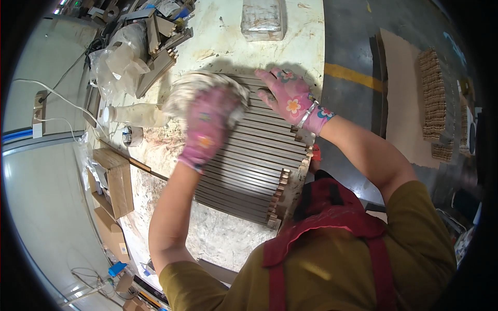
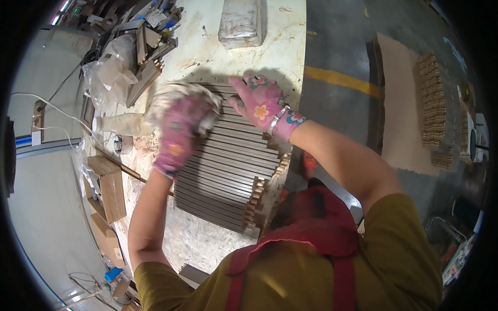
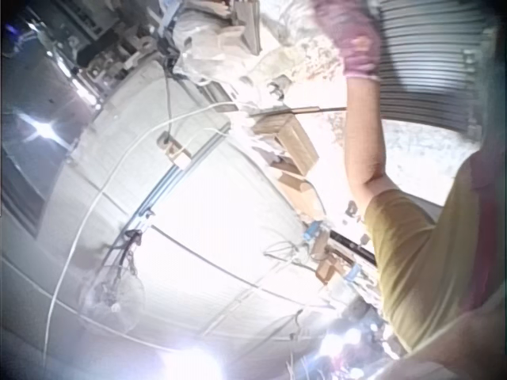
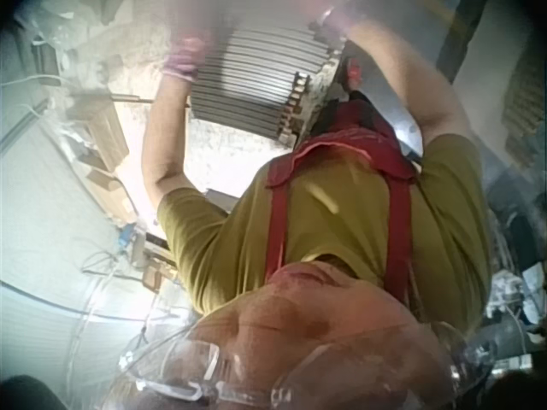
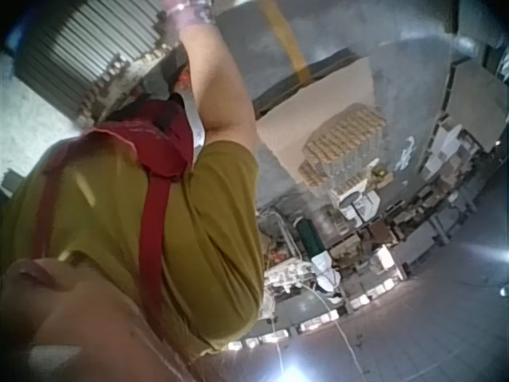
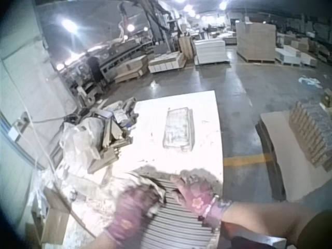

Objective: The person wipes dust from sets of thin wooden slats with a cloth and then uses a small sanding block to sand the edges of individual slats and larger wooden boards.

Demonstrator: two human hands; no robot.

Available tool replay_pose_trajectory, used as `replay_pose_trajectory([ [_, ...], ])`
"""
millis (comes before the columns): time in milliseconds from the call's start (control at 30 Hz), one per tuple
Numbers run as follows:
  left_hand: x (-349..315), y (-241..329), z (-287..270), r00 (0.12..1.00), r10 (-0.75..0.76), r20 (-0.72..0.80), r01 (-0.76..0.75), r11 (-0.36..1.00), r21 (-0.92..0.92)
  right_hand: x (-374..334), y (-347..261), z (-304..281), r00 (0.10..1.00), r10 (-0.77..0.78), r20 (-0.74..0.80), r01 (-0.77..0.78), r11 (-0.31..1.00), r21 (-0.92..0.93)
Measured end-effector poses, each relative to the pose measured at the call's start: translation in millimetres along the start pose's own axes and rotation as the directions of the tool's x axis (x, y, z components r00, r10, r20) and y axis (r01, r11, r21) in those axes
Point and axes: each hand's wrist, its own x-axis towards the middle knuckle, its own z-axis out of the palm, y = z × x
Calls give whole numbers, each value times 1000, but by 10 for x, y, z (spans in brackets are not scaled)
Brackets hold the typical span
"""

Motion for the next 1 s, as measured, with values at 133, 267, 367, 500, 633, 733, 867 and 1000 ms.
replay_pose_trajectory([
  [133,-137,-342,89,987,-107,116,105,994,24,7,-30,-39,1000,-21,-19,21,999,40],
  [267,71,-451,-129,989,-134,57,126,985,121,-2,44,47,998,-10,-59,14,998,69],
  [367,158,-79,58,983,151,-100,-147,988,42,6,-12,9,998,-2,-57,7,997,81],
  [500,9,-225,29,997,0,83,-8,996,94,3,-22,-131,1000,6,22,-9,994,109],
  [633,-85,-565,237,967,-224,124,214,973,90,18,-39,-61,1000,-3,-21,6,994,105],
  [733,23,6,106,992,27,124,-42,992,120,6,-3,-25,1000,19,-19,-17,997,77],
  [867,-22,-233,61,995,-14,100,8,998,64,2,0,-63,999,-7,-50,14,989,147],
  [1000,-179,-718,194,945,-249,212,261,965,-28,12,-85,-158,998,18,56,-27,987,157],
])
